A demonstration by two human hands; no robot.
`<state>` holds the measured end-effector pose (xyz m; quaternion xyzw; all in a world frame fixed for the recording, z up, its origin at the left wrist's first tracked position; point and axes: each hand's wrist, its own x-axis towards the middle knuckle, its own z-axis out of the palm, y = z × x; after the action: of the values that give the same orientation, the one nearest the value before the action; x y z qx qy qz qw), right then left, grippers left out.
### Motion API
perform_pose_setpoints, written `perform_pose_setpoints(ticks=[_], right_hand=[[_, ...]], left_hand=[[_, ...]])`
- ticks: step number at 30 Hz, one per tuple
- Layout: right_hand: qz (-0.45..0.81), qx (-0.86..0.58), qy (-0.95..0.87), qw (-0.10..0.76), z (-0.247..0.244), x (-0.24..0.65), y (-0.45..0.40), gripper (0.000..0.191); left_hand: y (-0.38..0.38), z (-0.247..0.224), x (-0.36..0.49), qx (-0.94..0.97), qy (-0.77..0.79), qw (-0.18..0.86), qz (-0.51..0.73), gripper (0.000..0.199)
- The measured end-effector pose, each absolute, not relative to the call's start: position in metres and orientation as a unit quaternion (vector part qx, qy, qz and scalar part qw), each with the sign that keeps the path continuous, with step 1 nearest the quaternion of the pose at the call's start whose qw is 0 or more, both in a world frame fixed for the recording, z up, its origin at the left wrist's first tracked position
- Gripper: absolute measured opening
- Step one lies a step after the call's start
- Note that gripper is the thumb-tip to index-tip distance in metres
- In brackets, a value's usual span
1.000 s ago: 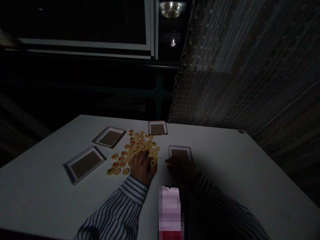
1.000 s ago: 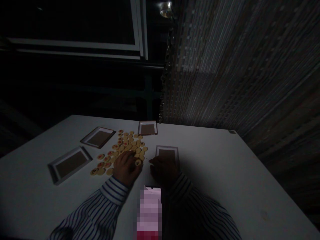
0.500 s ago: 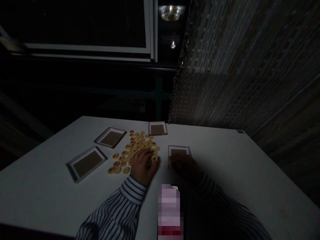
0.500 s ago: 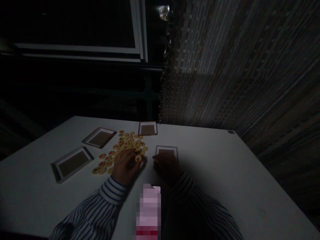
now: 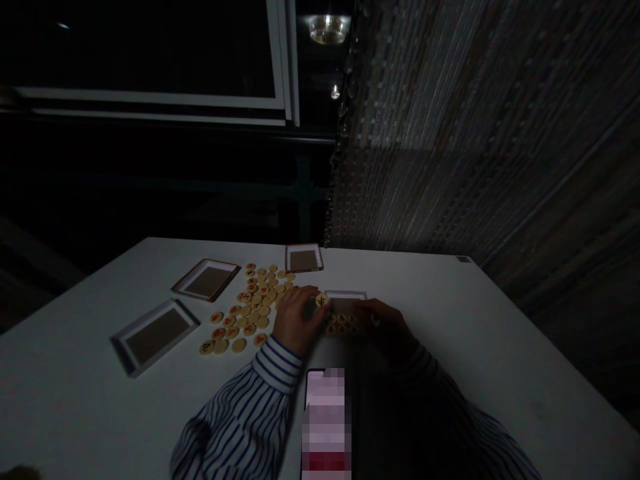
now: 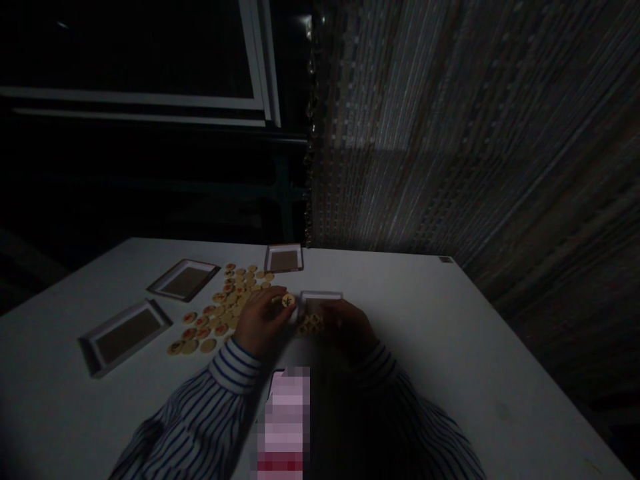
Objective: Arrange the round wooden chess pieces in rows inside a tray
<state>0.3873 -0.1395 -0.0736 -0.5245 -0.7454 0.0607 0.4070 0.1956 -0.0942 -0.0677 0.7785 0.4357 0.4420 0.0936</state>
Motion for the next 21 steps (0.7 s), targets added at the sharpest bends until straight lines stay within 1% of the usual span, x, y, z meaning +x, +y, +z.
perform_pose_setpoints(ticks=[4, 9, 13, 17, 21], right_hand=[[0.056, -0.542, -0.711, 0.444, -0.077, 0.393, -0.14, 0.021], [0.078, -0.55, -0.674, 0.487, -0.082, 0.398, -0.139, 0.02], [0.131, -0.549, -0.669, 0.483, -0.088, 0.398, -0.137, 0.02], [0.179, -0.544, -0.675, 0.465, -0.092, 0.396, -0.135, 0.018], [0.219, -0.553, -0.652, 0.47, -0.094, 0.395, -0.133, 0.015]], left_hand=[[-0.091, -0.073, 0.21, 0.77, 0.427, 0.135, 0.454, 0.022], [-0.088, -0.091, 0.218, 0.764, 0.421, 0.179, 0.455, 0.025], [-0.089, -0.103, 0.218, 0.792, 0.407, 0.154, 0.427, 0.026], [-0.09, -0.107, 0.217, 0.807, 0.388, 0.114, 0.43, 0.025], [-0.091, -0.107, 0.217, 0.815, 0.374, 0.106, 0.429, 0.026]])
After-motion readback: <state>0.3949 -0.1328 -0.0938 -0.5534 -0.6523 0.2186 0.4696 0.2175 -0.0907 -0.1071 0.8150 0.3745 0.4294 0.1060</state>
